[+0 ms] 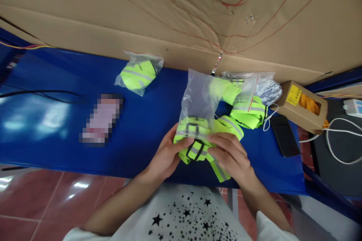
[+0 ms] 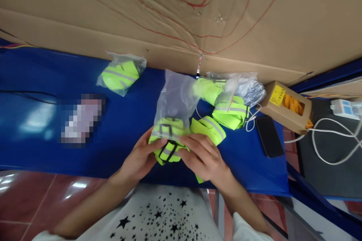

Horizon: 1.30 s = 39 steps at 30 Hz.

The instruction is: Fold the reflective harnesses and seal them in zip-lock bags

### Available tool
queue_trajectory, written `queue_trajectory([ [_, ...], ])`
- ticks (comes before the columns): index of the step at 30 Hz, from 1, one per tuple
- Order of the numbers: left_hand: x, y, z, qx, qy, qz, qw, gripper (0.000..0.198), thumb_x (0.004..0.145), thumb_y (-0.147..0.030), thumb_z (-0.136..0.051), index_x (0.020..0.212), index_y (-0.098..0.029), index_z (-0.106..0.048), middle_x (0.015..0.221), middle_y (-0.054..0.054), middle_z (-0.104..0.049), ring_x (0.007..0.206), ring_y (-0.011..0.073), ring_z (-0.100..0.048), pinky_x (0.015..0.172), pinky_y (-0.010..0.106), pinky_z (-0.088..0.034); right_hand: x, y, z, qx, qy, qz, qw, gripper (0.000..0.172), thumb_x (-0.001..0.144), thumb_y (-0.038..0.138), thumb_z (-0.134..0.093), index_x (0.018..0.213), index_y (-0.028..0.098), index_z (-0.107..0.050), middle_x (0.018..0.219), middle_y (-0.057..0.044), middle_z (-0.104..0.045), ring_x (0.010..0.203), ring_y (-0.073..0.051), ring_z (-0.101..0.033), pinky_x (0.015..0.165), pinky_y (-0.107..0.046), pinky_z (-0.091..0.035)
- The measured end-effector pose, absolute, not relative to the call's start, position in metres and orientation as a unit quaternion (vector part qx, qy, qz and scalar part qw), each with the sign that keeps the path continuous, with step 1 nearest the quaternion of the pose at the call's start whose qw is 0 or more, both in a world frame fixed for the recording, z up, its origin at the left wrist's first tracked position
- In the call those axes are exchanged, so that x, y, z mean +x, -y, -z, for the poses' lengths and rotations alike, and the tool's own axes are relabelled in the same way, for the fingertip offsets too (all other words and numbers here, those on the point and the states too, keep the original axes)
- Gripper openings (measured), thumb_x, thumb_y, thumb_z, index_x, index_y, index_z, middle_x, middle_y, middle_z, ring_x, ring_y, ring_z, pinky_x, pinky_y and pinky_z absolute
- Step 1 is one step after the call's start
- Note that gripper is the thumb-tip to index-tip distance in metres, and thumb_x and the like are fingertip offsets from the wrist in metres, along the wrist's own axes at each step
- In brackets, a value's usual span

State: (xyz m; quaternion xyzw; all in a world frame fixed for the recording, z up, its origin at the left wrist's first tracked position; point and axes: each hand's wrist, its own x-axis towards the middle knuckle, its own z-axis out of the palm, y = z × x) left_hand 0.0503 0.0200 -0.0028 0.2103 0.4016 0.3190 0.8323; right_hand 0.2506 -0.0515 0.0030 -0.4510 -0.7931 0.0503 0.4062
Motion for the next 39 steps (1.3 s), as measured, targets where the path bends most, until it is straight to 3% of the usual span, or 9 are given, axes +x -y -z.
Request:
queue_trajectory([
  [4,0.053,-0.020,0.000,0.211,-0.406,-0.356,0.815,0.043,0.079,-0.028,-0.088,0.115,-0.022,-0.067,0.103,0.002,-0.078,0.093,0.0211,-0.076,0.078,0.026,-0.059,0.237,0.046,0.008,-0.460,0.751,-0.117,0.459,0.034,0.096,0.004,-0.059,0.120,0.026,-0.068,0.117,-0.008,-0.074,0.112,-0.024,-0.070,0.091,-0.044,-0.065],
  [7,0.056,-0.017,0.004,0.225,-0.409,-0.405,0.786,0.050,0.080,-0.032,-0.087,0.124,-0.028,-0.063,0.114,0.001,-0.076,0.108,0.0233,-0.074,0.092,0.032,-0.059,0.224,0.042,0.018,-0.505,0.655,-0.201,0.525,0.040,0.097,0.011,-0.061,0.133,0.029,-0.062,0.121,-0.009,-0.070,0.116,-0.025,-0.069,0.099,-0.046,-0.062],
  [11,0.064,-0.007,0.011,0.236,-0.405,-0.450,0.760,0.063,0.079,-0.040,-0.089,0.133,-0.034,-0.057,0.130,0.002,-0.072,0.125,0.0251,-0.067,0.104,0.035,-0.056,0.211,0.042,0.022,-0.546,0.520,-0.365,0.546,0.083,0.093,0.042,-0.076,0.162,0.027,-0.032,0.158,-0.018,-0.048,0.139,-0.031,-0.057,0.111,-0.048,-0.056],
  [18,0.064,-0.006,0.013,0.318,-0.281,-0.451,0.785,0.078,0.070,-0.051,-0.094,0.137,-0.034,-0.057,0.140,0.005,-0.067,0.134,0.0302,-0.063,0.113,0.041,-0.052,0.224,0.041,-0.002,-0.550,0.494,-0.394,0.547,0.035,0.101,0.034,-0.067,0.135,0.030,-0.062,0.114,-0.004,-0.075,0.100,-0.018,-0.073,0.085,-0.028,-0.063],
  [21,0.060,-0.018,0.004,0.317,-0.284,-0.440,0.791,0.073,0.067,-0.064,-0.091,0.125,-0.029,-0.065,0.132,0.008,-0.071,0.133,0.0343,-0.063,0.111,0.045,-0.053,0.237,0.042,-0.009,-0.552,0.518,-0.373,0.536,0.033,0.099,0.033,-0.069,0.131,0.029,-0.065,0.112,-0.005,-0.075,0.096,-0.019,-0.073,0.080,-0.029,-0.063],
  [25,0.054,-0.027,-0.003,0.331,-0.310,-0.434,0.779,0.069,0.069,-0.049,-0.095,0.129,-0.032,-0.066,0.126,0.005,-0.075,0.124,0.0314,-0.068,0.106,0.043,-0.056,0.244,0.043,-0.007,-0.531,0.549,-0.386,0.517,0.032,0.098,0.032,-0.069,0.130,0.027,-0.066,0.119,-0.008,-0.074,0.103,-0.022,-0.072,0.086,-0.034,-0.063],
  [32,0.076,-0.010,0.024,0.435,-0.287,-0.420,0.743,0.048,0.080,-0.050,-0.087,0.120,-0.026,-0.075,0.111,0.007,-0.079,0.102,0.0277,-0.075,0.091,0.039,-0.062,0.232,0.035,-0.004,-0.498,0.347,-0.491,0.625,0.033,0.088,0.049,-0.081,0.113,0.029,-0.073,0.100,-0.002,-0.076,0.085,-0.018,-0.073,0.075,-0.030,-0.061],
  [36,0.088,-0.009,0.027,0.448,-0.277,-0.395,0.753,0.040,0.088,-0.050,-0.080,0.117,-0.022,-0.077,0.117,0.010,-0.079,0.111,0.0291,-0.075,0.101,0.042,-0.060,0.224,0.026,-0.006,-0.488,0.220,-0.497,0.683,0.036,0.078,0.043,-0.092,0.104,0.030,-0.071,0.085,0.004,-0.073,0.072,-0.011,-0.066,0.068,-0.023,-0.056],
  [39,0.081,-0.017,0.024,0.415,-0.280,-0.397,0.769,0.047,0.078,-0.039,-0.091,0.120,-0.025,-0.075,0.116,0.007,-0.079,0.107,0.0270,-0.076,0.097,0.040,-0.062,0.222,0.021,-0.005,-0.479,0.215,-0.486,0.698,0.038,0.072,0.037,-0.096,0.097,0.028,-0.068,0.080,0.007,-0.071,0.067,-0.009,-0.063,0.066,-0.020,-0.054],
])
